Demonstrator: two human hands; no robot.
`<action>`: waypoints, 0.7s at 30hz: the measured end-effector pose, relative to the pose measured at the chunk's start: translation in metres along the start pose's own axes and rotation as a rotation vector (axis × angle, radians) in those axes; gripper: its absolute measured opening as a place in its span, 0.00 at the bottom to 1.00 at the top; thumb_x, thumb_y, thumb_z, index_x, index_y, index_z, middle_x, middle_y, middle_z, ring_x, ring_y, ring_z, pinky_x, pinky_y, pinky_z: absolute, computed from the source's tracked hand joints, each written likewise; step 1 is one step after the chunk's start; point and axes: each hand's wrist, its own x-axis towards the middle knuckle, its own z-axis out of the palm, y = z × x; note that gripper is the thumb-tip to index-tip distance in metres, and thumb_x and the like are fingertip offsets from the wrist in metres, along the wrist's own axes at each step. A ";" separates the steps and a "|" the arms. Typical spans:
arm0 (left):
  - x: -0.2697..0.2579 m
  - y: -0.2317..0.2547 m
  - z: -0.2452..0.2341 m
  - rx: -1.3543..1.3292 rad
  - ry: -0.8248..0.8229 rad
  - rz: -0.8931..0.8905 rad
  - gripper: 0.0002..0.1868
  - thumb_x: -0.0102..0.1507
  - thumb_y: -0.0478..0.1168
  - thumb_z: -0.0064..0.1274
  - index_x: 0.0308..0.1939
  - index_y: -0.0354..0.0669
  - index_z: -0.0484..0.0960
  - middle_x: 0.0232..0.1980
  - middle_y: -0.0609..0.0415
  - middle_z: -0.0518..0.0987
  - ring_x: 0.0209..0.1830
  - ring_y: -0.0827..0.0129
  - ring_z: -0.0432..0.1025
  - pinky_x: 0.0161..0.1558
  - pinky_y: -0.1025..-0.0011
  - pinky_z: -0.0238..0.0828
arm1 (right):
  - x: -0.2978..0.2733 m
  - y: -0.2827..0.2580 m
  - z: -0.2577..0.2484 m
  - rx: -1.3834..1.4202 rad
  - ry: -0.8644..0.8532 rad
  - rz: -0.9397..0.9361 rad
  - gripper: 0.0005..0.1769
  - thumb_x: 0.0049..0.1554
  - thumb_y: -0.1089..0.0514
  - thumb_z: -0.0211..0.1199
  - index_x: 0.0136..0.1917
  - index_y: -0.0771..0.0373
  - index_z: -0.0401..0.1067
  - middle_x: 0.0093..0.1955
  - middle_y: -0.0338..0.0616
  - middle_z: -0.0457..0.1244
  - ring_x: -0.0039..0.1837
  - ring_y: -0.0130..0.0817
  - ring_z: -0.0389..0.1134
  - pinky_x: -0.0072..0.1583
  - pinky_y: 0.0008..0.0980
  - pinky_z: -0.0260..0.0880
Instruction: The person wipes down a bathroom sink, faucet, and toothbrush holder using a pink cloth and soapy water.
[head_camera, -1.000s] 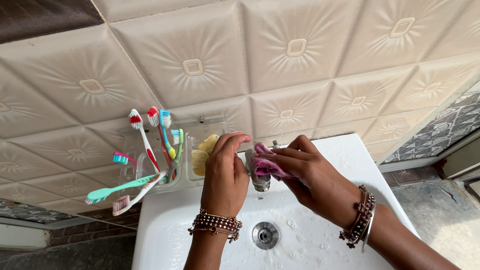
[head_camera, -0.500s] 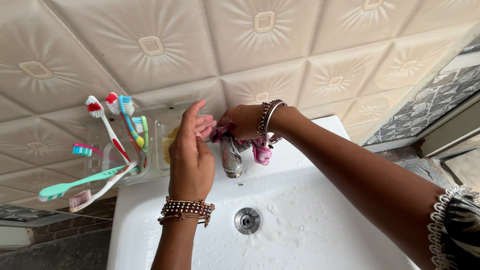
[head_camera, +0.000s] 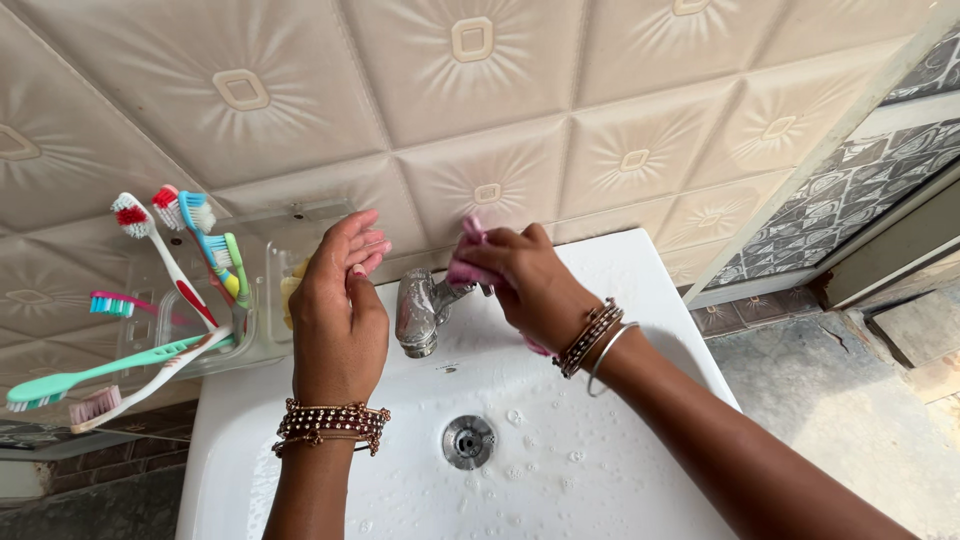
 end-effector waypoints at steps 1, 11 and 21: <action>0.001 0.001 0.001 0.003 0.005 0.009 0.25 0.64 0.19 0.33 0.64 0.34 0.71 0.59 0.43 0.79 0.59 0.61 0.78 0.62 0.66 0.75 | -0.004 0.004 0.008 -0.112 0.037 -0.080 0.41 0.43 0.76 0.60 0.69 0.55 0.69 0.66 0.49 0.65 0.53 0.49 0.62 0.58 0.39 0.68; -0.003 0.011 0.002 0.059 0.019 -0.001 0.23 0.62 0.20 0.37 0.59 0.32 0.75 0.57 0.45 0.80 0.56 0.62 0.79 0.59 0.67 0.76 | -0.068 0.007 0.062 -0.505 -0.003 -0.190 0.38 0.45 0.70 0.56 0.70 0.62 0.63 0.82 0.49 0.46 0.71 0.54 0.55 0.68 0.45 0.61; -0.083 -0.004 0.028 -0.167 0.491 -0.100 0.15 0.63 0.19 0.35 0.50 0.33 0.70 0.48 0.49 0.74 0.46 0.70 0.71 0.50 0.74 0.72 | -0.067 0.011 0.038 -0.367 -0.079 0.110 0.43 0.50 0.54 0.61 0.75 0.66 0.50 0.74 0.62 0.52 0.73 0.55 0.52 0.69 0.50 0.52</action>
